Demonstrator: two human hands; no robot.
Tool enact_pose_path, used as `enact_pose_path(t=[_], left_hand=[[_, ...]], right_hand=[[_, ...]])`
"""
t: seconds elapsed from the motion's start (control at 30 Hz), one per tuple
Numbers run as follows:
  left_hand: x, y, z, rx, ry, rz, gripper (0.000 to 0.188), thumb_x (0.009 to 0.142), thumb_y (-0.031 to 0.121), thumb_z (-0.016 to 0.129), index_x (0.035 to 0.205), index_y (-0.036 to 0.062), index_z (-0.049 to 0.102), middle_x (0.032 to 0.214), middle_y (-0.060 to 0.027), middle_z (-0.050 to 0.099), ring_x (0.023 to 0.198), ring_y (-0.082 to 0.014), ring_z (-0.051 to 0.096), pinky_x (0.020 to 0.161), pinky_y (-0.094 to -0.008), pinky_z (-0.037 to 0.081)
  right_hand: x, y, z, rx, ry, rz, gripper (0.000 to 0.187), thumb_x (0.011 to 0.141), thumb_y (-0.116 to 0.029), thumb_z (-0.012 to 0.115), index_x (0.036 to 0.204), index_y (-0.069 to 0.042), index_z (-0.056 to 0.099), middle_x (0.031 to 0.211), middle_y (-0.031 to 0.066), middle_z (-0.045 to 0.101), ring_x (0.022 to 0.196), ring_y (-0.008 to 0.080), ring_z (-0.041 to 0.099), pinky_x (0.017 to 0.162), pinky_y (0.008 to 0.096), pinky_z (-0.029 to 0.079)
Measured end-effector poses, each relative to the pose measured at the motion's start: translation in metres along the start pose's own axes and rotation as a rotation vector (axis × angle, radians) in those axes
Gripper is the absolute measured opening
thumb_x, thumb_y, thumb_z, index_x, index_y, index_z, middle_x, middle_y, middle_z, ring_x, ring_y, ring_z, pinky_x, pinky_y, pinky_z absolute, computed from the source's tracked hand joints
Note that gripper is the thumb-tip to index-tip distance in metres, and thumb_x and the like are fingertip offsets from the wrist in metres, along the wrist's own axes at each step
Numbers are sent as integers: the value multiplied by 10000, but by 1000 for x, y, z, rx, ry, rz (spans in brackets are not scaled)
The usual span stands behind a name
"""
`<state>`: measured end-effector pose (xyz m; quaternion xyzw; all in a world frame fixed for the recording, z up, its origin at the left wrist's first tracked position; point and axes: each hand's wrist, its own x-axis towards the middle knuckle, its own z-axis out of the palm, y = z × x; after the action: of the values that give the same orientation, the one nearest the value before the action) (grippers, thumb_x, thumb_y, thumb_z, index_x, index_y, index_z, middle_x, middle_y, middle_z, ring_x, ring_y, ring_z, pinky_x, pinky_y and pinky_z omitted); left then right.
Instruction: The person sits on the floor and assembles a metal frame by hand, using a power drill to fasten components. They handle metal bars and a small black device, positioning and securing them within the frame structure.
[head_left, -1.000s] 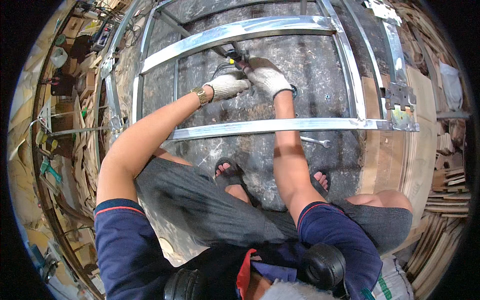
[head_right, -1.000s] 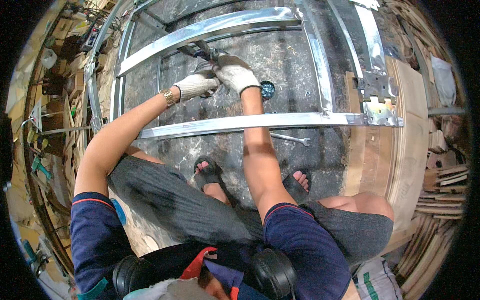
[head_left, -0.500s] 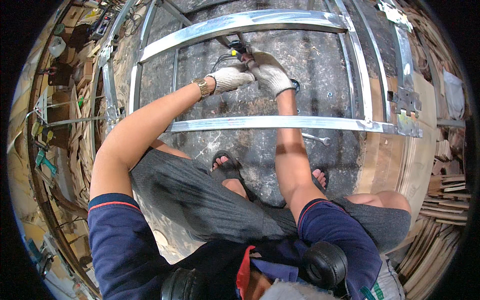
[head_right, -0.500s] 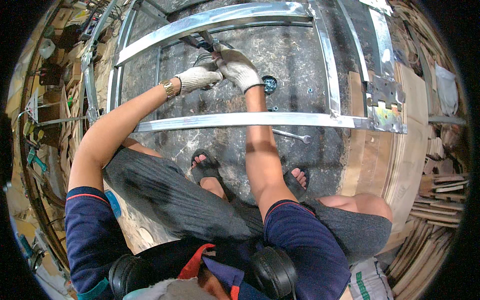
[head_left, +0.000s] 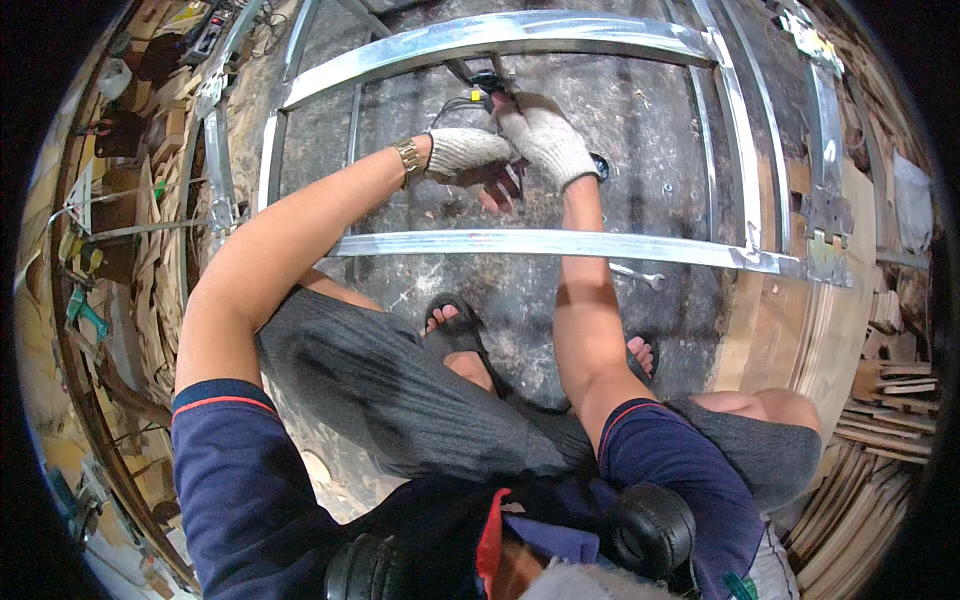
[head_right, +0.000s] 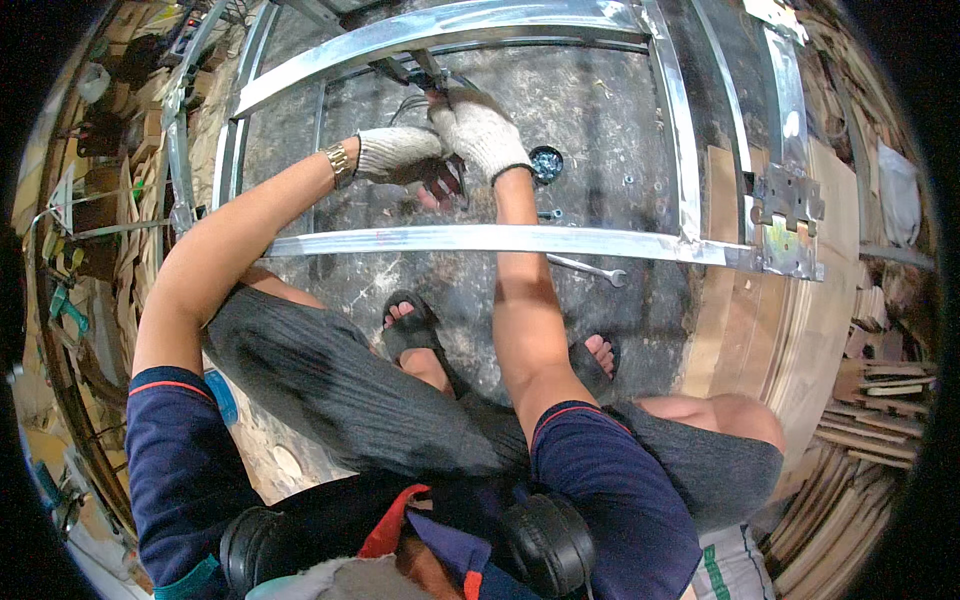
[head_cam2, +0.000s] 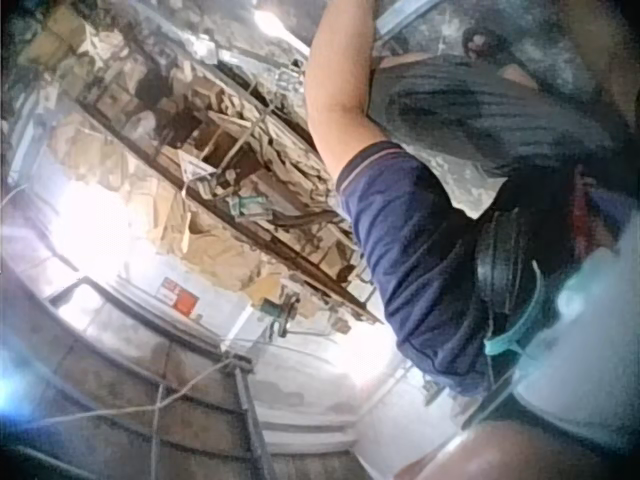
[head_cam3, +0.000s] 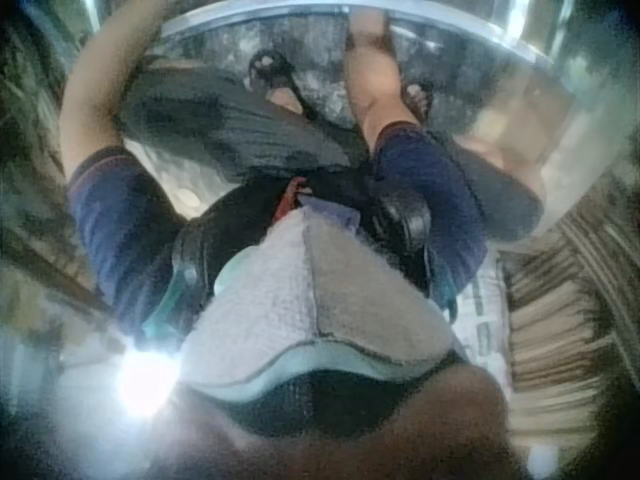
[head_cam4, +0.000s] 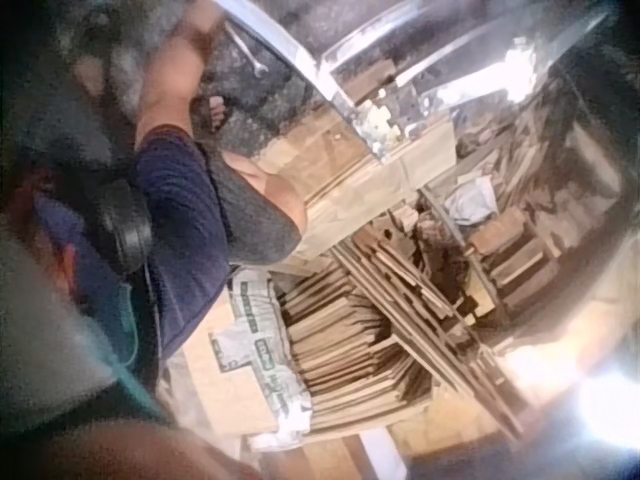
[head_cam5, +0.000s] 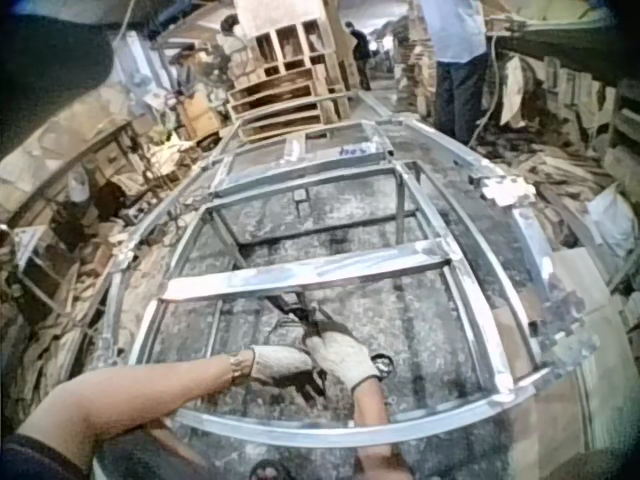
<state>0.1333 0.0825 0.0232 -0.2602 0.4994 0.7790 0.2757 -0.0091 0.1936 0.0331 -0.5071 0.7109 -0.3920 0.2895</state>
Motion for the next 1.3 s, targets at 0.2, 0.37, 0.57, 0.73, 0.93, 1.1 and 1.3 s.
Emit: enact_pose_path(t=[0.2,0.37,0.57,0.73,0.93,1.1,1.3], left_hand=[[6,-3,6,139,248,-7,405,992,340,500,1243,23,533,1133,-145,628,976,-286,644,800,-438,566],[6,-1,12,27,83,27,435,993,386,488,1277,57,521,1183,-149,622,1045,-287,625,847,-425,538],[12,1,22,11,203,35,282,963,369,568,979,88,574,1046,-141,649,839,-204,620,751,-342,560],[12,5,39,10,319,-5,334,927,434,611,902,106,555,956,-145,649,673,-163,597,626,-309,567],[7,11,53,38,397,-5,406,898,442,651,1018,76,525,939,-126,622,640,-131,583,556,-284,532],[8,9,59,40,393,-44,408,932,423,599,1127,69,539,933,-86,605,666,-134,584,540,-253,471],[7,9,66,-49,424,-7,433,932,429,582,1276,171,538,963,-56,524,800,-171,493,736,-324,460]], right_hand=[[1,-6,4,-80,49,67,530,940,-487,403,1063,-32,646,1022,237,655,954,439,608,838,493,479],[-2,9,-9,-11,29,-162,547,954,-507,420,1067,-23,647,812,176,676,692,320,639,672,412,506],[-37,55,-37,498,-67,29,388,955,-326,474,1154,-24,615,956,99,696,667,139,660,535,273,523],[-97,118,-63,203,-170,559,339,899,-271,488,943,12,670,787,141,694,643,231,680,503,320,507],[-154,165,-33,-155,-338,876,325,917,-299,533,921,4,652,688,146,679,512,214,656,421,325,503],[-196,178,-10,222,-3,1187,384,885,-313,580,688,16,610,562,109,612,443,196,616,373,314,476],[-214,175,30,-34,461,1081,496,803,-434,675,671,44,657,576,106,636,482,195,646,456,320,518]])
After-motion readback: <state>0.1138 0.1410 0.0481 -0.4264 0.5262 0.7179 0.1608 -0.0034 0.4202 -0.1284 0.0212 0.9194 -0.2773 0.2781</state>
